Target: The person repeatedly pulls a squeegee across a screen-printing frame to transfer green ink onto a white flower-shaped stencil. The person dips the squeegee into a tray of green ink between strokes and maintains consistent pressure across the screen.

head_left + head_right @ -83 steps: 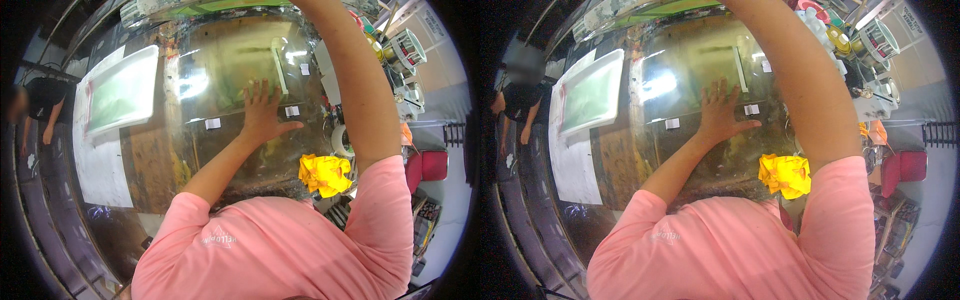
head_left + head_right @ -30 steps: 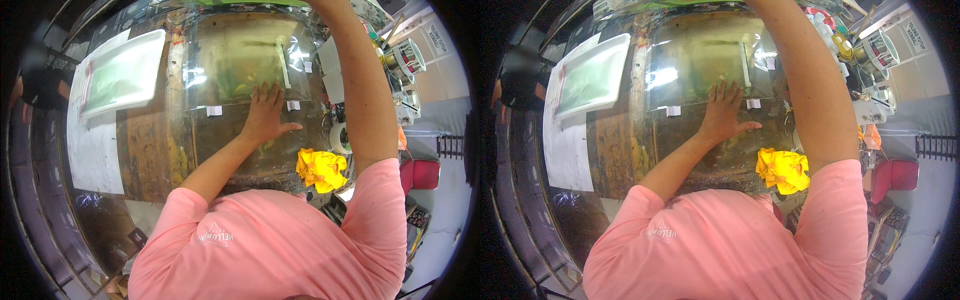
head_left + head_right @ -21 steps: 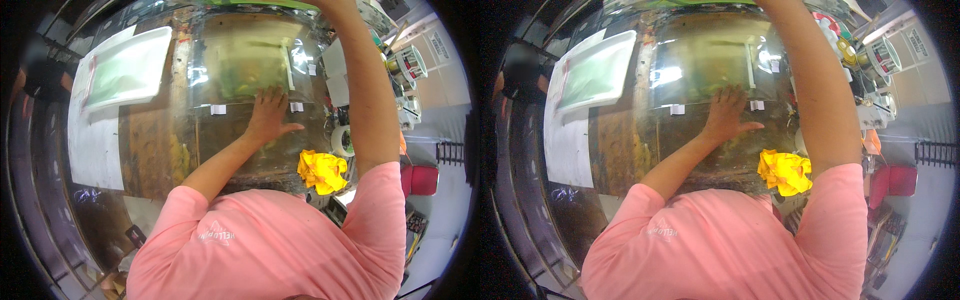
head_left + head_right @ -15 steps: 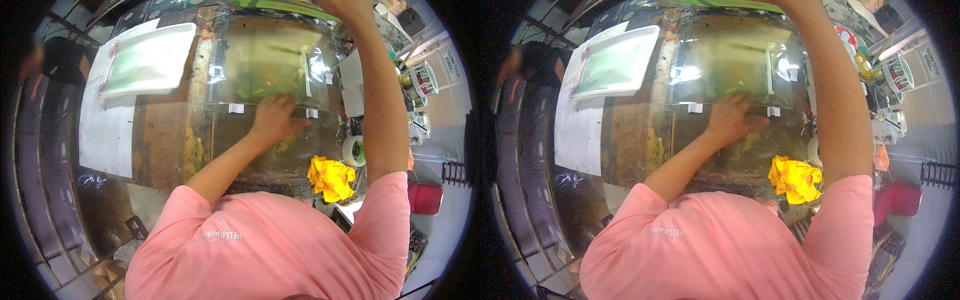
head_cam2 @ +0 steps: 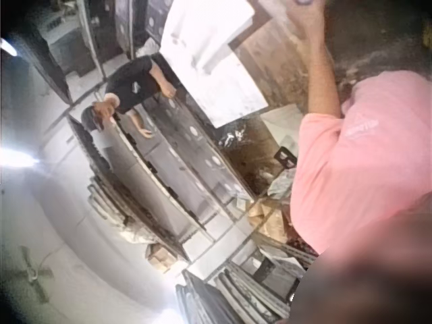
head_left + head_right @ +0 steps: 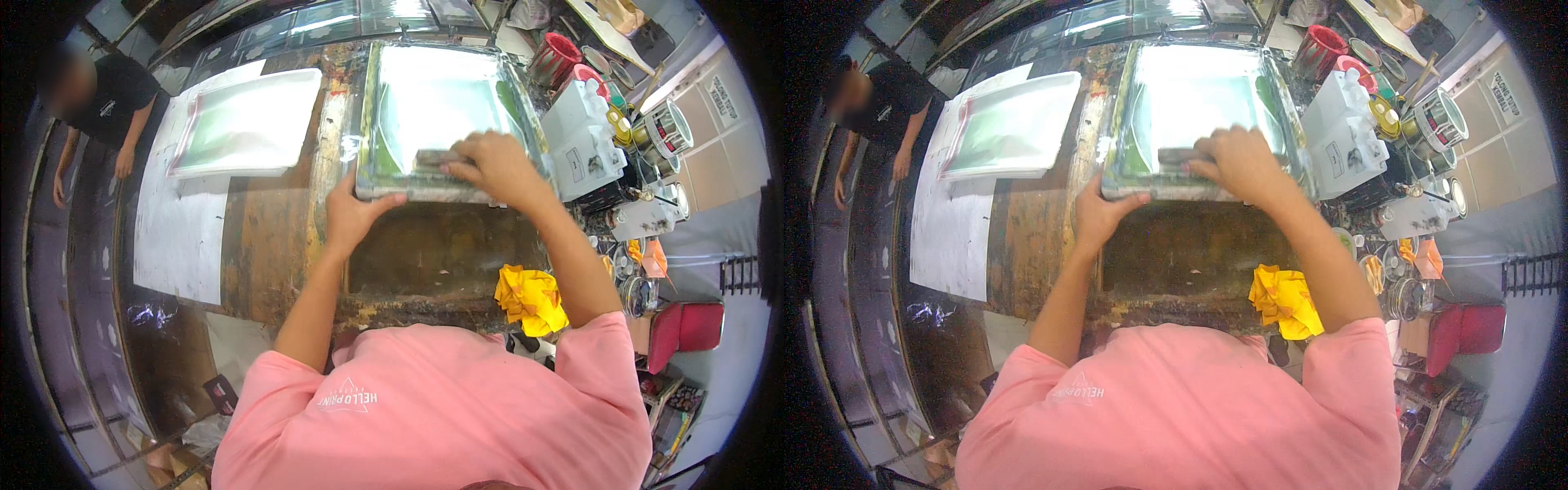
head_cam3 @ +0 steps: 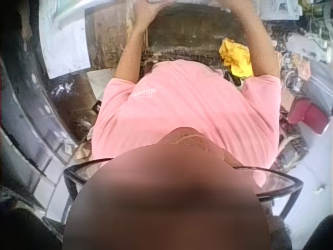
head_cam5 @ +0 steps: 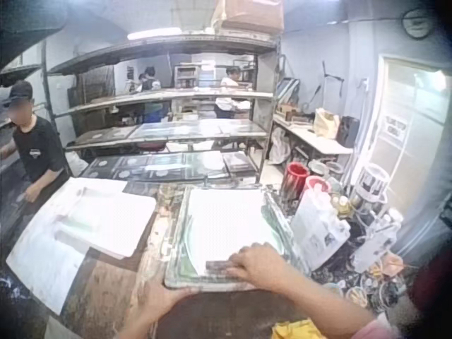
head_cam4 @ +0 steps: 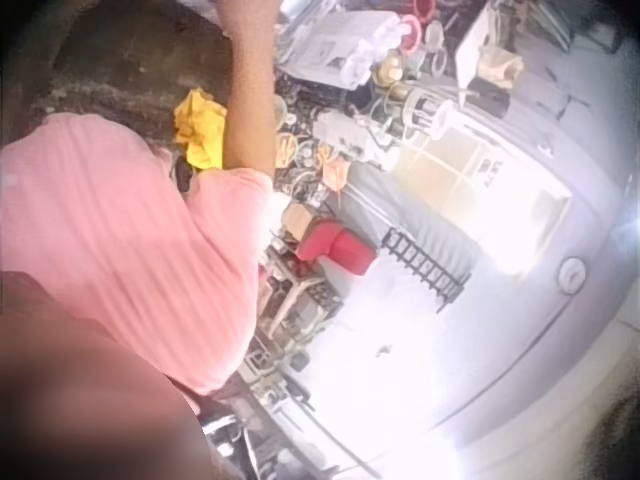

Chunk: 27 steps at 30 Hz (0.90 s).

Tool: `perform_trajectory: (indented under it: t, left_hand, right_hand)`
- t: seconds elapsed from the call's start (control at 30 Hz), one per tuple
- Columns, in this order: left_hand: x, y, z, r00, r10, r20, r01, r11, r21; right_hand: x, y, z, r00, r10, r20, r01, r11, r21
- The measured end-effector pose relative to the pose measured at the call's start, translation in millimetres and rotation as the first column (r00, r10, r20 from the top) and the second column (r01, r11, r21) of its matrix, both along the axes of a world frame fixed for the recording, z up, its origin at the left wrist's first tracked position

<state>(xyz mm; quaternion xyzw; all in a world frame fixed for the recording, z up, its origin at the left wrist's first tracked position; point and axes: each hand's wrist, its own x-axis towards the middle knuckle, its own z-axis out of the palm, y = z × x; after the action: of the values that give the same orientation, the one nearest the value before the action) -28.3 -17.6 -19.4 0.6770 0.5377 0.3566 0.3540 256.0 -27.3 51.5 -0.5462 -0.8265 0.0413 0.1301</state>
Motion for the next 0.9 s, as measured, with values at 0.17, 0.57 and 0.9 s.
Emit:
perform_trajectory:
  t: [0.17, 0.57, 0.9]
  left_hand:
    - [-5, -9, -55, 0.854, 0.148, -0.499, -0.035, 0.973, 0.229]
    - [-11, -4, -67, 0.901, 0.082, -0.427, 0.029, 0.969, 0.247]
    - [-10, -3, -64, 0.949, 0.080, -0.305, 0.026, 0.944, 0.330]
  right_hand:
    - [-16, -31, -54, 0.990, -0.109, -0.092, 0.102, 0.992, -0.077]
    - [17, 133, -107, 0.985, -0.170, 0.043, 0.157, 0.964, 0.214]
    - [56, 251, -87, 0.980, -0.164, 0.111, 0.145, 0.976, 0.159]
